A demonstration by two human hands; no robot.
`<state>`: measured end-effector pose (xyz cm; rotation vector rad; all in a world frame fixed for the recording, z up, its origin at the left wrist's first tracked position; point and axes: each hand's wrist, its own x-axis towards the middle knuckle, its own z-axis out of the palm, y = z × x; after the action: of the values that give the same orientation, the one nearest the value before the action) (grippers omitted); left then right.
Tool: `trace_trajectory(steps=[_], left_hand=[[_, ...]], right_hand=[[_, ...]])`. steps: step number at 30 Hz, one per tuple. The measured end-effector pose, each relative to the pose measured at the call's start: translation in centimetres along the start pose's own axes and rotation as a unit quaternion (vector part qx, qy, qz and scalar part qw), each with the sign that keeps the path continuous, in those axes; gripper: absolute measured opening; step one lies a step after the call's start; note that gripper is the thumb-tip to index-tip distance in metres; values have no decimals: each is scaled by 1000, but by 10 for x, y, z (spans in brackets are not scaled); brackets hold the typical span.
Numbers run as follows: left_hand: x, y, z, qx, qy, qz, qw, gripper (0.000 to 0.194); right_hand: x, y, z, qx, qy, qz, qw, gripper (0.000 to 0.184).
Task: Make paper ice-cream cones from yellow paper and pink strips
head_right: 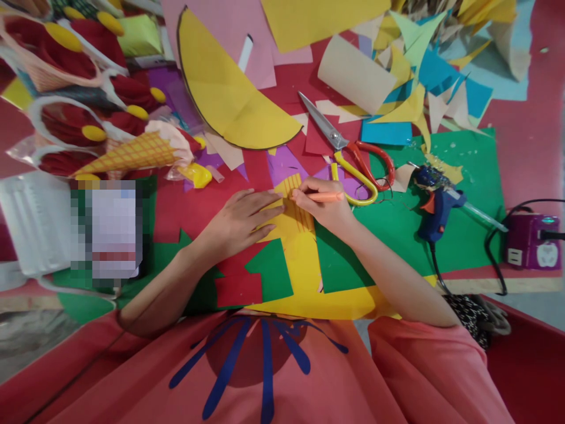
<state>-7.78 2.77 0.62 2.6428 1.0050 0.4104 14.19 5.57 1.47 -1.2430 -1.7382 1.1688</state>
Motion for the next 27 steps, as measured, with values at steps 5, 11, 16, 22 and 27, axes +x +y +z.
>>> trace_trajectory(steps=[5, 11, 16, 22, 27], left_hand=[[0, 0, 0, -1, -3, -8, 1000, 33], [-1, -1, 0, 9, -11, -37, 999, 37], [-1, -2, -2, -7, -28, -48, 998, 41], [0, -2, -1, -8, -26, -48, 999, 41], [-1, -2, 0, 2, -18, -42, 999, 41]], right_hand=[[0, -1, 0, 33, 14, 26, 999, 29], [-1, -4, 0, 33, 28, 5, 999, 28], [-2, -3, 2, 12, 16, 5, 1000, 25], [-2, -1, 1, -33, 12, -11, 999, 25], [0, -1, 0, -7, -4, -12, 1000, 23]])
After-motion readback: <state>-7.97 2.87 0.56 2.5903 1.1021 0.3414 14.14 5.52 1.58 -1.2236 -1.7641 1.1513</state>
